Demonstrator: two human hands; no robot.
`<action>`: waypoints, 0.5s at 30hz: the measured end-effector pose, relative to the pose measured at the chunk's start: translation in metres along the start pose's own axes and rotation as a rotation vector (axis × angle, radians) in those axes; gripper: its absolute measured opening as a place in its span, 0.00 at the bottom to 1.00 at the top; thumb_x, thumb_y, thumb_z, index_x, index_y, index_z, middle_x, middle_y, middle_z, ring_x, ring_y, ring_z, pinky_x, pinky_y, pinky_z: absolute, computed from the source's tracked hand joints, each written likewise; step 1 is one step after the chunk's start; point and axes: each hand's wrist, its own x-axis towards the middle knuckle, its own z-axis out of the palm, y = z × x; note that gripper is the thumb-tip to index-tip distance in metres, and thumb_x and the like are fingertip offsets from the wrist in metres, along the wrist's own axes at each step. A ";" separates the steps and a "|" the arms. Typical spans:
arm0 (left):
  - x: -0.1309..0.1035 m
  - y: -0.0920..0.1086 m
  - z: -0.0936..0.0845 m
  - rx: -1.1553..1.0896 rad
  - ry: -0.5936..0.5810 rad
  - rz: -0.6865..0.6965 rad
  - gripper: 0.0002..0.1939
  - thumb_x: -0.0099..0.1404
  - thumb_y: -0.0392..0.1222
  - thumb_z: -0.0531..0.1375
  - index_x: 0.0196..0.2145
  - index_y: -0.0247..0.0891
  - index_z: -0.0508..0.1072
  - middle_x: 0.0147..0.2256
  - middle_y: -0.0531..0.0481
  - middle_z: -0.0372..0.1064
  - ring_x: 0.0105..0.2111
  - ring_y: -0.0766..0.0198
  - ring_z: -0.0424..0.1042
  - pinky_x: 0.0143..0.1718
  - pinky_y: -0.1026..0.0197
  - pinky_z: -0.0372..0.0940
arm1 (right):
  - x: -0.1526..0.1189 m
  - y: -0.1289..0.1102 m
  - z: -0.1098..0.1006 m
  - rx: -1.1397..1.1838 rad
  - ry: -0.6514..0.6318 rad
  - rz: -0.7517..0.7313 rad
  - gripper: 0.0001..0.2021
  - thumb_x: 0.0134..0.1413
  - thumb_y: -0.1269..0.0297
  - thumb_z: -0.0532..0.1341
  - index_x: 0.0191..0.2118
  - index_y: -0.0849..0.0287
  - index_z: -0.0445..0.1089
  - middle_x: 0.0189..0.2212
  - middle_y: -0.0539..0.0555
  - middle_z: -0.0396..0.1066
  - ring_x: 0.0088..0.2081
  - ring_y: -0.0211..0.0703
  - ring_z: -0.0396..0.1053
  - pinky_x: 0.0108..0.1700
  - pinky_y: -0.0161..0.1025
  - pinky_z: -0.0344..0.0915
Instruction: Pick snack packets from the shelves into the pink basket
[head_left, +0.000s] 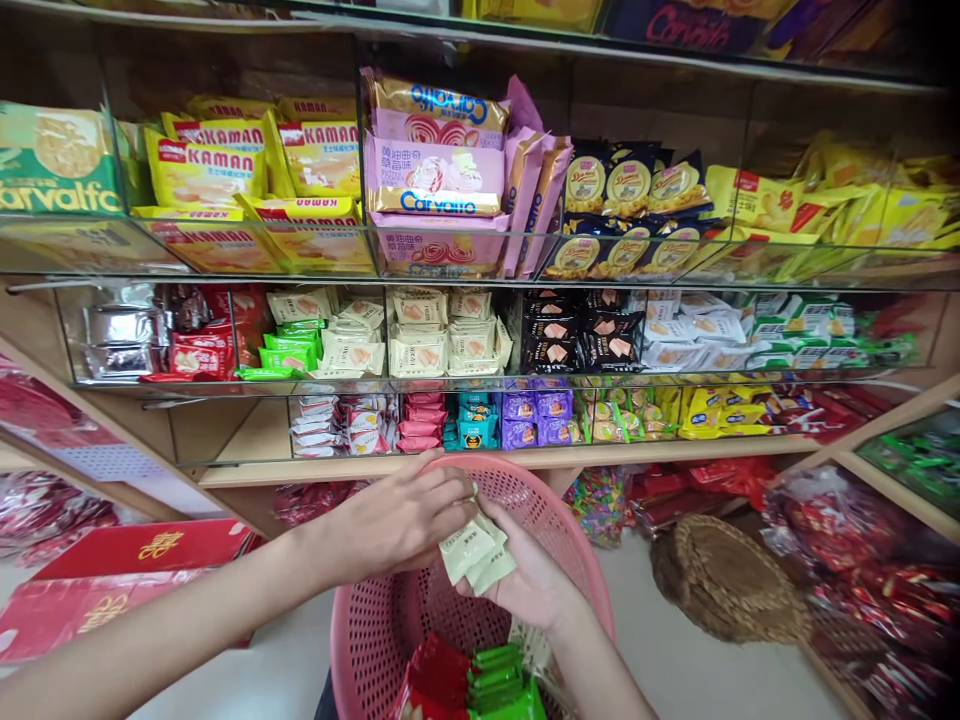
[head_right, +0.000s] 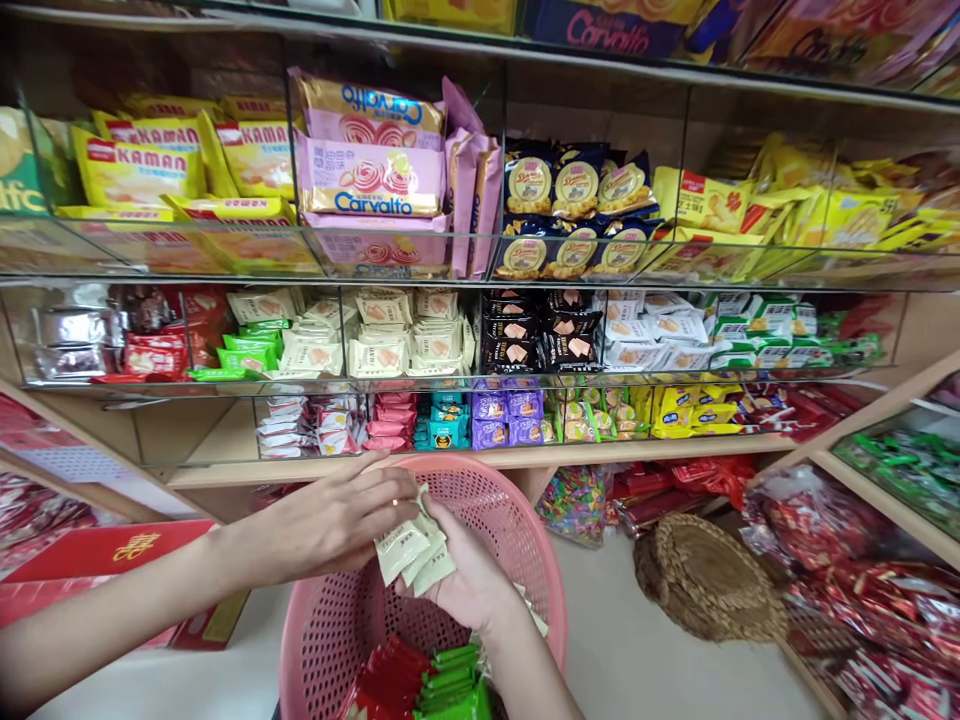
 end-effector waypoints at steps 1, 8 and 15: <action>0.000 0.001 0.004 0.024 0.005 0.016 0.16 0.65 0.36 0.53 0.51 0.35 0.64 0.51 0.42 0.65 0.55 0.56 0.61 0.60 0.49 0.49 | -0.001 0.000 0.001 0.006 0.016 0.007 0.15 0.56 0.53 0.57 0.35 0.62 0.69 0.25 0.51 0.75 0.26 0.37 0.71 0.25 0.34 0.67; -0.003 -0.001 0.005 -0.002 0.052 0.044 0.19 0.68 0.32 0.49 0.56 0.36 0.61 0.46 0.42 0.70 0.50 0.59 0.66 0.53 0.53 0.59 | -0.001 0.001 0.000 0.003 0.021 0.034 0.15 0.56 0.56 0.57 0.33 0.65 0.69 0.25 0.53 0.74 0.25 0.39 0.72 0.24 0.35 0.67; -0.033 -0.030 -0.031 -0.113 0.034 -0.178 0.22 0.67 0.39 0.51 0.58 0.38 0.57 0.51 0.40 0.64 0.50 0.56 0.63 0.51 0.51 0.61 | -0.006 -0.004 0.000 -0.068 -0.020 0.021 0.22 0.59 0.50 0.52 0.47 0.65 0.68 0.36 0.56 0.75 0.27 0.37 0.71 0.24 0.33 0.67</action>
